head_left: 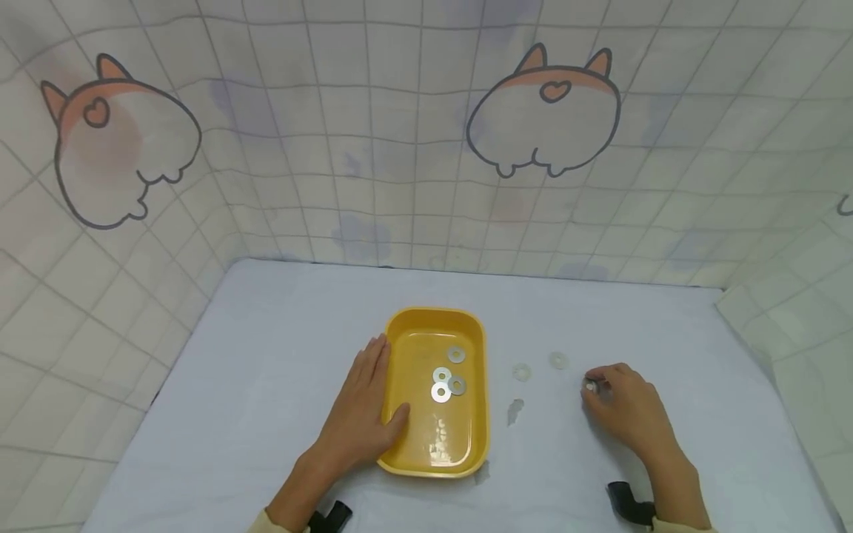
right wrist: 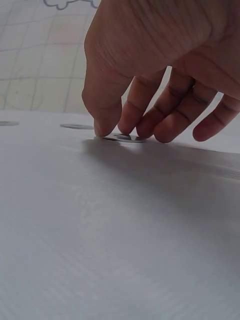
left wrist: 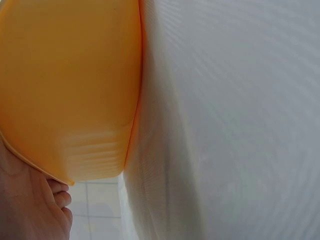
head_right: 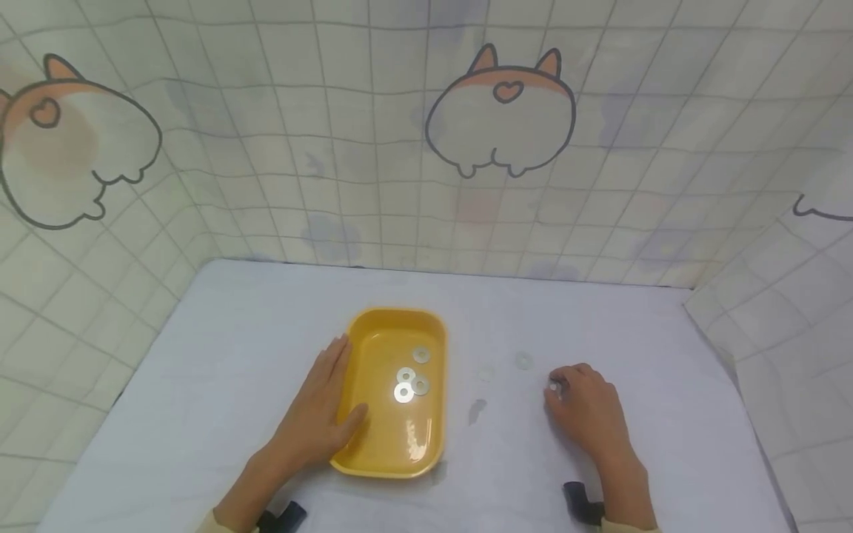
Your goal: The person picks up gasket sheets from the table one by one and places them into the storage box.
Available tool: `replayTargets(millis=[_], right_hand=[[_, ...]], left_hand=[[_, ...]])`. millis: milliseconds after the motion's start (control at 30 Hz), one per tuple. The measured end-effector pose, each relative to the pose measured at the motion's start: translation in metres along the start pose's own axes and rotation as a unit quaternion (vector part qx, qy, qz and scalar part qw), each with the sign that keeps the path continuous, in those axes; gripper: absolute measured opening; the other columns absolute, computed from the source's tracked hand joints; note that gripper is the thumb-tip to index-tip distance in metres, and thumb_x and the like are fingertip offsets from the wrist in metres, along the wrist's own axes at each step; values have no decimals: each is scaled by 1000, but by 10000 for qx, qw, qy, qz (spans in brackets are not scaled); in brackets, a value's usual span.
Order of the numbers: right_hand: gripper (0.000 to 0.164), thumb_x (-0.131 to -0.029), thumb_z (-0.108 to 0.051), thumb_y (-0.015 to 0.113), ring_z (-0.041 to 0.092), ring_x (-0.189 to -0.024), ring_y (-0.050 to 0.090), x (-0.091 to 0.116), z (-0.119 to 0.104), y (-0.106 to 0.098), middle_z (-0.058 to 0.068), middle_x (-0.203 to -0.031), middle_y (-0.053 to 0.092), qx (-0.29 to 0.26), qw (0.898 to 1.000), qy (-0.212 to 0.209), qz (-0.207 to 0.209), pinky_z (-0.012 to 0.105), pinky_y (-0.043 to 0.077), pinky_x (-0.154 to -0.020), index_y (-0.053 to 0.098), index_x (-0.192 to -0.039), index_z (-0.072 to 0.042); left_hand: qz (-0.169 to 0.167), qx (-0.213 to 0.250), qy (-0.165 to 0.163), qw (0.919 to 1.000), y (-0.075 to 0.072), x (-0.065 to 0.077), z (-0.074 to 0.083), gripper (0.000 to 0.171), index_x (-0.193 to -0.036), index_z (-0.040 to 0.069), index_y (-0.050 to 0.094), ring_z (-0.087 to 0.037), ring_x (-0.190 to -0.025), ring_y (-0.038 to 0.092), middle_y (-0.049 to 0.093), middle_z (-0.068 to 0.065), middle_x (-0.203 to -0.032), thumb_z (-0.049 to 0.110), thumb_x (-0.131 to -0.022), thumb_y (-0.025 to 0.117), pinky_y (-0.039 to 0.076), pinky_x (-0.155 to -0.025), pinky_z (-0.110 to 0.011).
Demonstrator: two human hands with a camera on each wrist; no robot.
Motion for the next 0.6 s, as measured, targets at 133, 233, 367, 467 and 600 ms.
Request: replayTargets(millis=[133, 233, 367, 467, 600], right_hand=[[30, -92, -17, 75, 48, -116, 67, 1, 7, 2, 27, -125, 70, -123, 9999, 57, -57, 67, 53, -97, 75, -118, -2], [30, -92, -18, 76, 44, -112, 69, -1, 5, 4, 25, -123, 71, -143, 9999, 23, -91, 64, 55, -96, 75, -118, -1], [30, -92, -17, 76, 42, -108, 70, -5, 2, 3, 24, -118, 73, -116, 9997, -60, -189, 62, 57, -94, 75, -117, -1], [31, -93, -18, 76, 43, -111, 70, -5, 3, 1, 23, -117, 74, -96, 9995, 34, -305, 63, 57, -96, 75, -118, 0], [33, -94, -20, 75, 46, -115, 68, -2, 10, 1, 25, -118, 74, -3, 9986, 293, -430, 64, 55, -99, 74, -119, 1]], left_hand=[[34, -63, 2, 10000, 2, 0, 0, 94, -170, 4, 11, -25, -169, 7, 7, -8, -181, 37, -98, 61, 6, -139, -39], [77, -115, 9, 9999, 2, 1, -2, 94, -170, 3, 12, -26, -169, 8, 8, -9, -181, 37, -98, 62, 0, -139, -34], [147, -134, 21, 9998, -2, 2, -3, 94, -170, 2, 13, -27, -169, 9, 10, -10, -181, 38, -97, 62, -10, -135, -22], [225, -116, 80, 9996, -3, 2, -2, 94, -169, 2, 14, -28, -168, 11, 11, -11, -180, 37, -97, 63, -12, -134, -20], [161, -32, 143, 9998, 0, 0, 2, 94, -170, 2, 13, -29, -168, 11, 10, -11, -180, 37, -98, 63, -14, -133, -18]])
Point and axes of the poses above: each hand's wrist, its own x-axis away from the middle knuckle, its own y-axis out of the palm, z = x × y, the point moved 7 cm from there along -x, towards the middle knuckle
